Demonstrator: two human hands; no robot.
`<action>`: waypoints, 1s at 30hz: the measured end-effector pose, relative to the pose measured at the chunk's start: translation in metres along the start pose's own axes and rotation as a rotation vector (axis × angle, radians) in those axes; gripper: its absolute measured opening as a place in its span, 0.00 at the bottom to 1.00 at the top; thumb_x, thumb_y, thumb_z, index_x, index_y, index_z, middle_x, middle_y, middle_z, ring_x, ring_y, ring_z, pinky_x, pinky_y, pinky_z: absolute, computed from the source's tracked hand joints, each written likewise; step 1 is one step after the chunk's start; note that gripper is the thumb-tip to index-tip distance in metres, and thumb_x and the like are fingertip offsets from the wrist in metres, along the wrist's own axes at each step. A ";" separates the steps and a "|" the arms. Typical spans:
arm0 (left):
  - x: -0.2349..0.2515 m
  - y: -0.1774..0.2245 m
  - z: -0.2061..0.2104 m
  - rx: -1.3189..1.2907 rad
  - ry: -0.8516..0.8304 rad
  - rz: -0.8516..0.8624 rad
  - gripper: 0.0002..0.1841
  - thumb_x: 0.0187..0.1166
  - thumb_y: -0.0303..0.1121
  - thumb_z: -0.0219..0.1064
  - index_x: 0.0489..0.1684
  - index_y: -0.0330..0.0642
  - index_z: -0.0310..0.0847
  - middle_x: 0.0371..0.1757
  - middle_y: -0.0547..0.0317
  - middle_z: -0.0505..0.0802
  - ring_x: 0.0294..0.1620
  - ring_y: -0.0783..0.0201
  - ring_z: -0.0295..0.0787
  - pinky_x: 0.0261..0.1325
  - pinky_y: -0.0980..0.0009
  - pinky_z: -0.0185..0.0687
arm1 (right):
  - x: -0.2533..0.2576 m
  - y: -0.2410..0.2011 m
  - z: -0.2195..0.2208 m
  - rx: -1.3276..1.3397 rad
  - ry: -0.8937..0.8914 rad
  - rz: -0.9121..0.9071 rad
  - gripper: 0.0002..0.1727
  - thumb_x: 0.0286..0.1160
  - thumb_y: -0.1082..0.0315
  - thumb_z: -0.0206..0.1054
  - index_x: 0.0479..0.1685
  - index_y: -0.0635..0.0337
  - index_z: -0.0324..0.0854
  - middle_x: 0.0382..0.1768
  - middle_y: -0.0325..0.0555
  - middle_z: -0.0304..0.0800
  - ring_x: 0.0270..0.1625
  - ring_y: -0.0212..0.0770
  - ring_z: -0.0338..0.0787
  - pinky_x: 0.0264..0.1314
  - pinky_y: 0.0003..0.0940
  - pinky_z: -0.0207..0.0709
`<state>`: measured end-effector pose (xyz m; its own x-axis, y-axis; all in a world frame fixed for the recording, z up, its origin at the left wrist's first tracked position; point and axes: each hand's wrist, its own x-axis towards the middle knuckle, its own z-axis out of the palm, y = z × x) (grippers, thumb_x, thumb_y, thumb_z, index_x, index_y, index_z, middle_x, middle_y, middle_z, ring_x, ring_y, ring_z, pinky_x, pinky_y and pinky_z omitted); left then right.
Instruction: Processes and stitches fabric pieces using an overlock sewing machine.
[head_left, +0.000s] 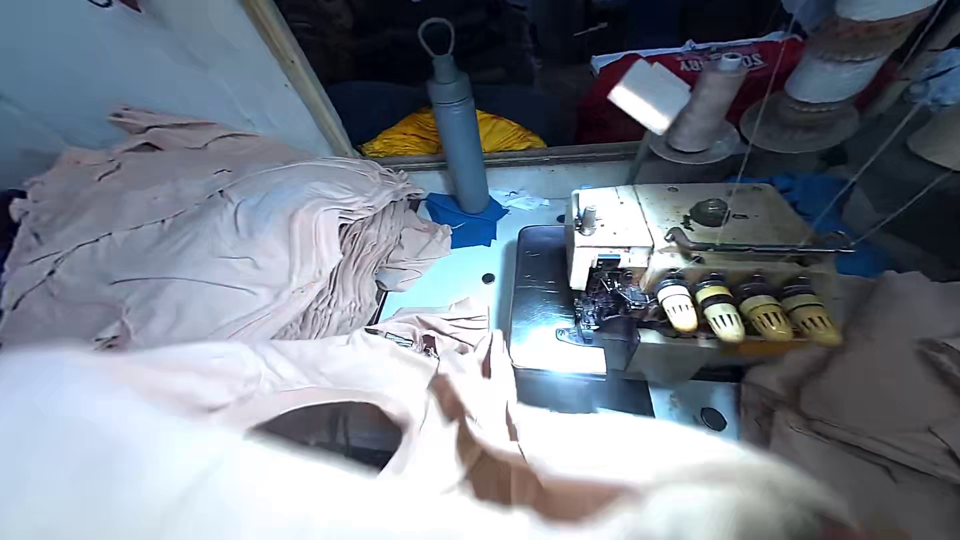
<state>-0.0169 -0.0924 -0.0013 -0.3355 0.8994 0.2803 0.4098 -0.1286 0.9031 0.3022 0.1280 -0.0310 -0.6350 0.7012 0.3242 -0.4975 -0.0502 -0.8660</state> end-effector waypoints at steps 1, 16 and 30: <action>0.029 -0.011 -0.017 0.253 0.002 0.142 0.18 0.88 0.42 0.61 0.62 0.36 0.83 0.58 0.65 0.92 0.60 0.81 0.85 0.65 0.79 0.79 | 0.015 0.009 0.010 0.081 0.077 0.018 0.18 0.87 0.48 0.60 0.52 0.45 0.92 0.48 0.34 0.96 0.54 0.30 0.93 0.64 0.34 0.86; 0.073 -0.148 0.041 0.989 -0.051 0.067 0.17 0.70 0.25 0.64 0.53 0.49 0.95 0.72 0.45 0.88 0.80 0.38 0.78 0.72 0.27 0.68 | 0.037 0.185 0.017 -0.983 -0.223 -0.025 0.18 0.76 0.57 0.71 0.52 0.63 0.90 0.52 0.50 0.95 0.58 0.44 0.93 0.65 0.39 0.85; 0.101 -0.105 0.056 1.065 0.067 0.335 0.10 0.68 0.37 0.64 0.28 0.47 0.93 0.29 0.60 0.93 0.35 0.57 0.91 0.63 0.42 0.71 | 0.039 0.133 0.003 -0.830 -0.199 0.001 0.16 0.79 0.65 0.60 0.37 0.62 0.94 0.46 0.47 0.98 0.53 0.32 0.95 0.60 0.29 0.85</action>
<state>-0.0460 0.0353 -0.0863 -0.1039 0.8580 0.5031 0.9946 0.0921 0.0484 0.2096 0.1469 -0.1325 -0.7660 0.5593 0.3170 0.0477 0.5412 -0.8395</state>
